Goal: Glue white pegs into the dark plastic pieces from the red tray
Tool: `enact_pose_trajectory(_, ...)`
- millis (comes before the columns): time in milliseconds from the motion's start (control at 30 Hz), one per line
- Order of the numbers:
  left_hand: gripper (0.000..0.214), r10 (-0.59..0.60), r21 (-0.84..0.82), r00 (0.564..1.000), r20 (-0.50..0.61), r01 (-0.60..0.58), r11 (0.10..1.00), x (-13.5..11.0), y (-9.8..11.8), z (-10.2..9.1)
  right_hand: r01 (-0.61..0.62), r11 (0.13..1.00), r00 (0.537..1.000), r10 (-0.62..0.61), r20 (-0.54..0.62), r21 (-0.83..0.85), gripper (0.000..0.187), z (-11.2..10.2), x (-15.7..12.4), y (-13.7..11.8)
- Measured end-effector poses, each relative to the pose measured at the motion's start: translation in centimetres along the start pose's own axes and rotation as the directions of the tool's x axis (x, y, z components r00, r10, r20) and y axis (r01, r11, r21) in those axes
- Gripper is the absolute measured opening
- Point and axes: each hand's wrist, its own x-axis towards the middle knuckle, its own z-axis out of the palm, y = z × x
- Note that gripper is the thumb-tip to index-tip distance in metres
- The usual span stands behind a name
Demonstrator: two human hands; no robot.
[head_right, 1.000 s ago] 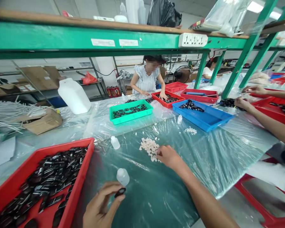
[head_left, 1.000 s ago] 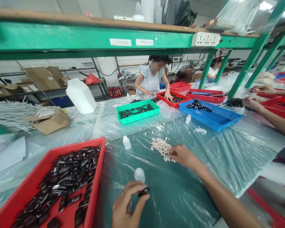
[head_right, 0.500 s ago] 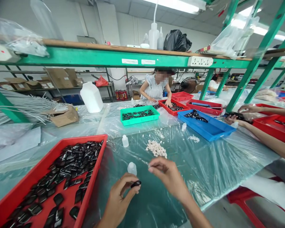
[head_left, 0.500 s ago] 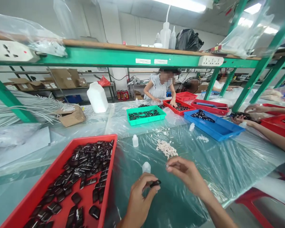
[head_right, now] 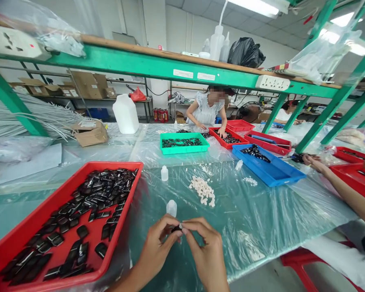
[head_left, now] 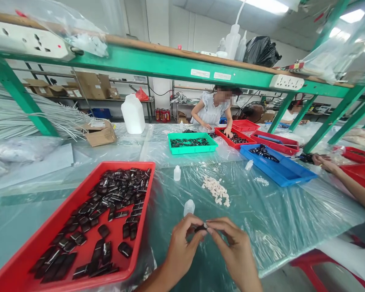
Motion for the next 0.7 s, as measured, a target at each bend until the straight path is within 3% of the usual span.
enact_pose_trajectory(167, 0.011, -0.033, -0.041, 0.999, -0.007, 0.032, 0.999, -0.1, 0.2, 0.1, 0.114, 0.986, 0.986, -0.128, -0.112, -0.122, 0.028, 1.6, -1.7, 0.2)
enact_pose_trajectory(333, 0.014, -0.053, -0.04, 0.999, -0.004, 0.053, 0.998, -0.1, 0.7, 0.1, 0.191, 0.961, 0.971, -0.215, -0.105, -0.199, 0.025, 1.8, -2.3, -0.1)
enact_pose_trajectory(700, 0.033, -0.124, -0.054, 0.992, 0.023, 0.125, 0.991, -0.2, -0.4, 0.3, 0.283, 0.942, 0.925, -0.318, -0.209, -0.181, 0.036, 2.9, -2.2, 1.6)
